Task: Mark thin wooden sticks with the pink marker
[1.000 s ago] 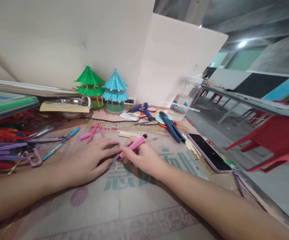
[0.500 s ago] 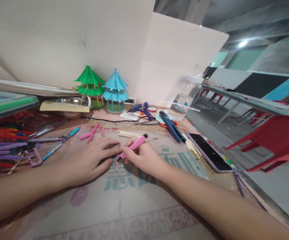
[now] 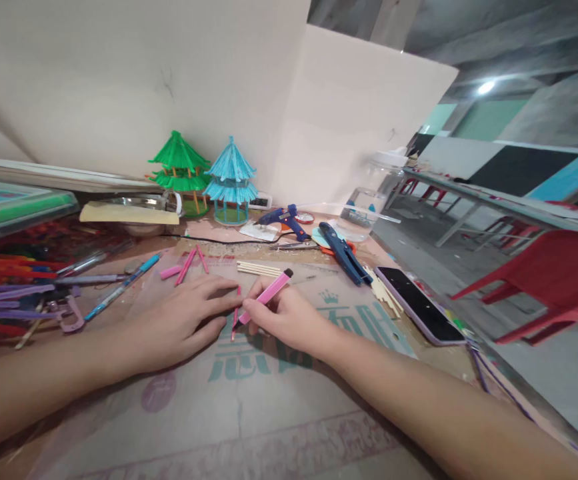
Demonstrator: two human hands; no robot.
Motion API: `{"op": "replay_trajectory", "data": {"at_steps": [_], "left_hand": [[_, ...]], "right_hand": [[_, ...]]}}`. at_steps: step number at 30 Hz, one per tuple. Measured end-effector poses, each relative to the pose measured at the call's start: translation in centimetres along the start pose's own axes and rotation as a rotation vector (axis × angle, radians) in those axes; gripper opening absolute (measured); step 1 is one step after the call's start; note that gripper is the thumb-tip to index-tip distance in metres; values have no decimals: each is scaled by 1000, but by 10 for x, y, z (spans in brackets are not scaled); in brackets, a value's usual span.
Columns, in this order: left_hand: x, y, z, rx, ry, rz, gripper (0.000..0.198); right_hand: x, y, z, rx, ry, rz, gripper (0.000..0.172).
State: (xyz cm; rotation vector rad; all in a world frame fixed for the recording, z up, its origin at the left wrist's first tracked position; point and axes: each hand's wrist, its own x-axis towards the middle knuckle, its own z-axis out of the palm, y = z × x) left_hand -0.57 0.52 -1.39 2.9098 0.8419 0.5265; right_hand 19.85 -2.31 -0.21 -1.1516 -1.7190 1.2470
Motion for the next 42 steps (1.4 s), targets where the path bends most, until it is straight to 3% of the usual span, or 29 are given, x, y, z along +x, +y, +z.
{"op": "replay_trajectory", "data": {"at_steps": [7,13,20,42], "left_hand": [[-1,0,0,-2,-7,-14,37],[-1,-1,1,-14,-3,-21,37],[-1,-1,1,-9,5,-13,37],[-2,-1,2,-2,8,-15,37]], "right_hand": [[-2,-2,-1,14,-115,21,21],[0,1,0,49,-44,4,22],[-1,-1,-1,34,-93,-1,22],[-1,-1,-1,32,-79,1,22]]}}
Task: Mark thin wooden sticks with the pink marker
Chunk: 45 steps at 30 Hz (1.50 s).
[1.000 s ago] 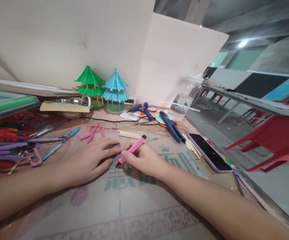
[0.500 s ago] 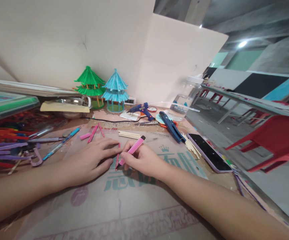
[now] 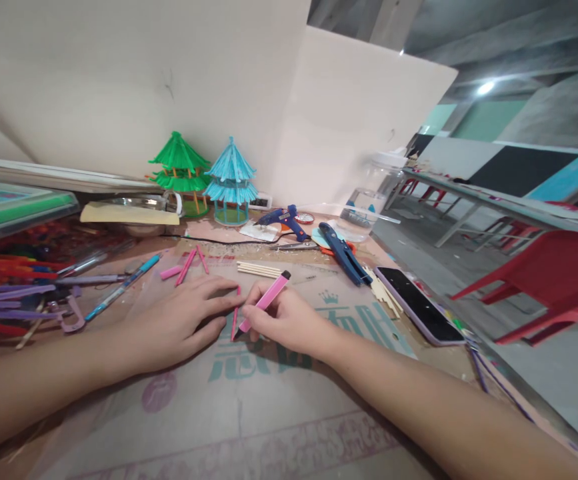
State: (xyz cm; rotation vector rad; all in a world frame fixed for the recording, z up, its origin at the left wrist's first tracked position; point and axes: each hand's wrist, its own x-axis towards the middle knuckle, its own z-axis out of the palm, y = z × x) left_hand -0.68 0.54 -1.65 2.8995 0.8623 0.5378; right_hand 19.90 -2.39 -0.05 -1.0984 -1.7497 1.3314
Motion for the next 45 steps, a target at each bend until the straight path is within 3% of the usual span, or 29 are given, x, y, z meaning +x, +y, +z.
{"op": "replay_trajectory", "data": {"at_steps": [17,25,34,45], "left_hand": [[0,2,-1,4,-17,-12,37],[1,1,-1,34,-8,7,40],[1,1,-2,20,-13,4,38],[1,2,-2,20,-3,7,39]], "right_hand": [[-2,-1,0,-28,12,0,20],[3,3,0,-58,140,31,22],[1,1,0,-39,60,22,22],[3,2,-1,-62,113,24,21]]}}
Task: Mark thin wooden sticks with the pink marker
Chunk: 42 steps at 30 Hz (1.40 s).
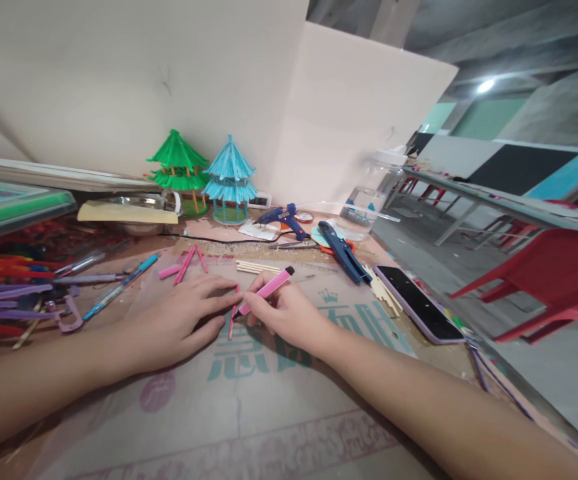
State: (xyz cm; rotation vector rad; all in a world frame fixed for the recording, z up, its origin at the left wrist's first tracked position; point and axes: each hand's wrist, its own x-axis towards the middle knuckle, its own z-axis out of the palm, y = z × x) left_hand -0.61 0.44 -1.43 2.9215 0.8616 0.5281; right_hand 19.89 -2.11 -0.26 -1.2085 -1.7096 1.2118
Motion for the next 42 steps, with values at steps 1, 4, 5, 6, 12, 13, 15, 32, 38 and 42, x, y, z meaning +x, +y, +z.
{"op": "replay_trajectory", "data": {"at_steps": [1,4,5,6,12,13,15,32,38,42], "left_hand": [[0,0,0,1,-2,0,39],[0,0,0,4,-2,0,38],[0,-1,0,8,1,-1,38],[0,-1,0,12,0,0,38],[0,0,0,11,2,-6,39],[0,0,0,11,0,-7,39],[0,0,0,12,-10,-10,39],[0,0,0,1,-1,-5,38],[0,-1,1,12,8,-7,39],[0,0,1,9,4,-5,40]], "right_hand": [[0,-1,0,2,-10,-3,21],[-1,-2,1,9,-26,-10,21],[-2,-2,1,7,-23,-8,21],[-2,-2,1,3,-16,-5,21],[-2,-1,1,-11,-22,-2,21],[-2,-1,1,-8,-24,-13,21],[-2,-1,1,-4,-23,-29,21],[-1,0,1,19,-46,-12,21],[1,3,0,3,-5,5,20],[0,2,0,12,-11,1,21]]}}
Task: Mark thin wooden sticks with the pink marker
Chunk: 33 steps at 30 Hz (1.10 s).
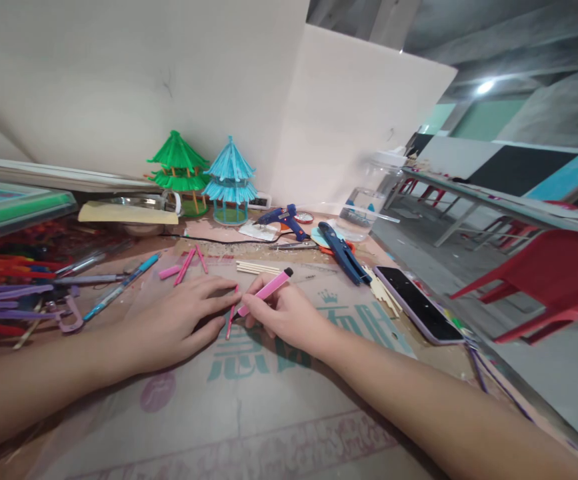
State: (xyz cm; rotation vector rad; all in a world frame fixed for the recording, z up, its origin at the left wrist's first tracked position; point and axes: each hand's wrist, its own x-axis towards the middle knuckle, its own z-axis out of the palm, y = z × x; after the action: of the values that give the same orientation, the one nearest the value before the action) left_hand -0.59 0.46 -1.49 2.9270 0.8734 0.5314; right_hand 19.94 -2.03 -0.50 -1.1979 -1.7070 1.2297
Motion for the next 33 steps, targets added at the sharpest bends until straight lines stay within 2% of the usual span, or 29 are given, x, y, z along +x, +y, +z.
{"op": "replay_trajectory", "data": {"at_steps": [5,16,25,30,33], "left_hand": [[0,0,0,-4,9,3,38],[0,-1,0,3,0,6,40],[0,0,1,-5,-1,0,37],[0,0,0,-11,1,-2,37],[1,0,0,-11,-5,-4,36]], "right_hand": [[-2,-2,0,3,-42,6,21],[1,1,1,-3,33,-1,23],[-3,-3,0,28,-113,-41,23],[-2,-3,1,33,-66,-14,23],[-2,-2,0,40,-87,-23,24]]}}
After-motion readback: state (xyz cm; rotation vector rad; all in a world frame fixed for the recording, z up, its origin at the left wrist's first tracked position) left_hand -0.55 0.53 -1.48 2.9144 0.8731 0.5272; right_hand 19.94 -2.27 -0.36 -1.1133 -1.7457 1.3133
